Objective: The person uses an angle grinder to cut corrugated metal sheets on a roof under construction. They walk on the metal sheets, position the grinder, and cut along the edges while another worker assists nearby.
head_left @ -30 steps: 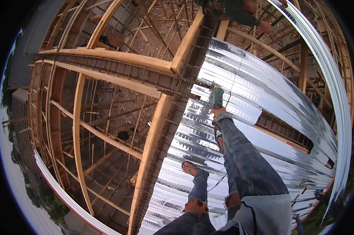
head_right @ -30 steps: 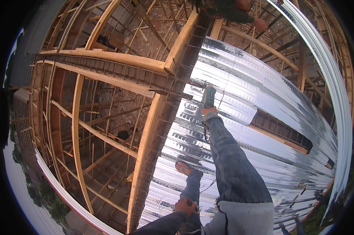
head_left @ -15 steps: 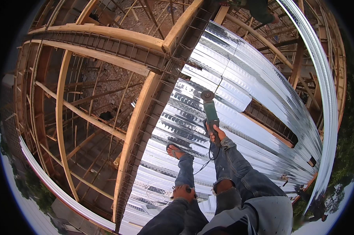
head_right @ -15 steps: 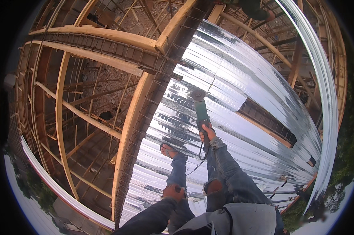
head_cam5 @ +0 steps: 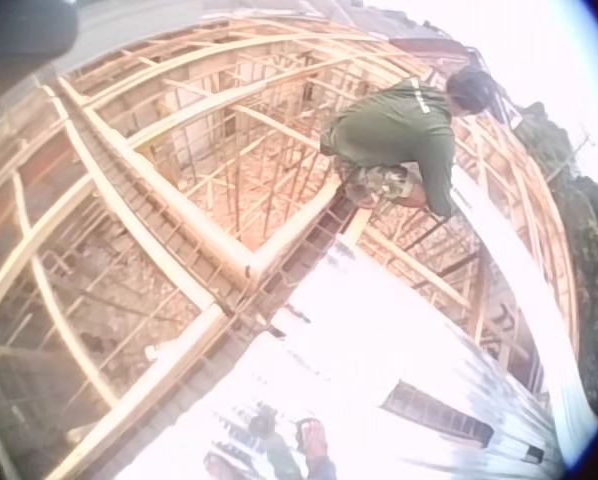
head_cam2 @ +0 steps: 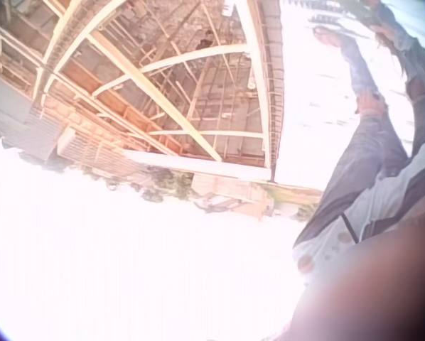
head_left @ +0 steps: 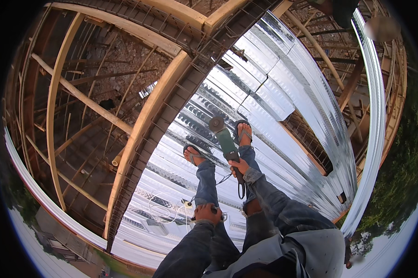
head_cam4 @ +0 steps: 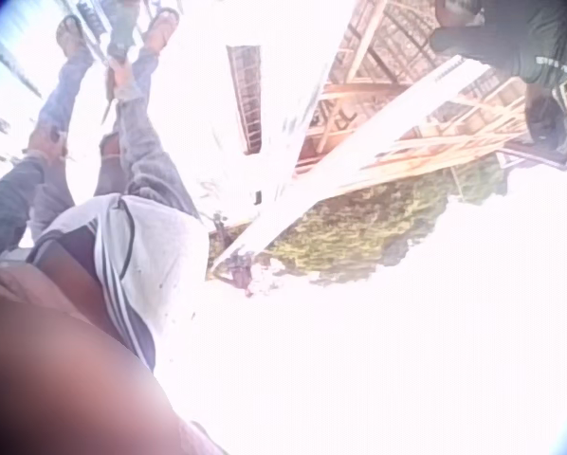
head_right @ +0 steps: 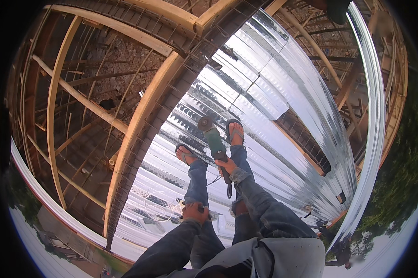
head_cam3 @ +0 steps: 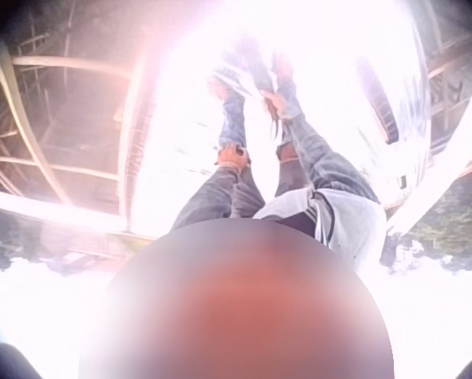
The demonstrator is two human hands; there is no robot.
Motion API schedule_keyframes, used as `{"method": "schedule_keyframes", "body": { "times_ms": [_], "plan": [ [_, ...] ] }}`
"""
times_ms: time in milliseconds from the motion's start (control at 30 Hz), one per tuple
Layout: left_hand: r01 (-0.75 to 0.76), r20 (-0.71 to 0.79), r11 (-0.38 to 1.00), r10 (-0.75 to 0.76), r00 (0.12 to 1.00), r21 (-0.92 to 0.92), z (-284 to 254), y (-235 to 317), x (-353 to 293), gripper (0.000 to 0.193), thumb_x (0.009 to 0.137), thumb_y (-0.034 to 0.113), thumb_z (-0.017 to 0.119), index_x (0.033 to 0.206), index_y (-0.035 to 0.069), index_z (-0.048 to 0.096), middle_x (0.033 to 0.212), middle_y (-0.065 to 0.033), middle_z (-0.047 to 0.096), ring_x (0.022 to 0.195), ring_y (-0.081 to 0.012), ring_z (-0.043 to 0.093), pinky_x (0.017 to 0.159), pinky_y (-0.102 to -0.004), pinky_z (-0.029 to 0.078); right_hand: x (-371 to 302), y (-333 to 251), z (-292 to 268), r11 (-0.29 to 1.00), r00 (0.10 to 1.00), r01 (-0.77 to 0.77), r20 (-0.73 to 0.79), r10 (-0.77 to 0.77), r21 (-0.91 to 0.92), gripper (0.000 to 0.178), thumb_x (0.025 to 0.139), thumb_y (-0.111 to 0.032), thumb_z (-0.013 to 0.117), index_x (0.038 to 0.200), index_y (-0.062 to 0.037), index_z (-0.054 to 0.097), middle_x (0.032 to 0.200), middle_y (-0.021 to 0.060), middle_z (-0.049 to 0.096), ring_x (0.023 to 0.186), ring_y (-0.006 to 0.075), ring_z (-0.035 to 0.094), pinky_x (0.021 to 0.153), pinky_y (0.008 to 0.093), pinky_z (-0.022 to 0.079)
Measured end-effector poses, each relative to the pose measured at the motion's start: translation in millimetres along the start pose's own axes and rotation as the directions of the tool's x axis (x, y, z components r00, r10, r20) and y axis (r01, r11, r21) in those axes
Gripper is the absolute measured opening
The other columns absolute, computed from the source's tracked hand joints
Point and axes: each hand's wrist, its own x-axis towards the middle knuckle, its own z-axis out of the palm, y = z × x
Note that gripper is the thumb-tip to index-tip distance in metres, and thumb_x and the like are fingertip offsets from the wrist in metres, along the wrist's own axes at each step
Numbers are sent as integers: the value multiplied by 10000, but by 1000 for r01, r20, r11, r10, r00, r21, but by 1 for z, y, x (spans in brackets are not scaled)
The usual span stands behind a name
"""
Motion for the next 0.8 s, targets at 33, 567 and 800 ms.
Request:
{"method": "schedule_keyframes", "body": {
  "times_ms": [33,567,800],
  "plan": [
    [-18,-14,1000,17,1000,-25,0,-2,-2,333,692,397,627,901,140,655,937,-79,646,1002,-298,533,926,-454,350,2,-7,4,979,991,51,-115,-75,-196,475,710,-331,771,1009,-63,517,684,53,564,512,151,554,443,313,460],
    [-75,-72,5,204,976,-997,58,184,299,790,766,292,744,1284,-104,297,1231,-236,470,1075,-244,531,858,-335,473,56,-181,-37,-75,721,47,86,-688,-996,890,643,-322,737,1385,-173,268,882,216,649,802,392,635,711,449,526],
    [-98,-71,-178,-151,986,-979,100,247,402,679,639,266,834,1114,-69,484,1014,-154,570,870,-229,600,712,-316,507,106,-152,-108,-217,578,34,197,-792,-975,818,672,-361,740,1344,-170,316,944,184,646,827,384,632,694,449,515]
  ]
}}
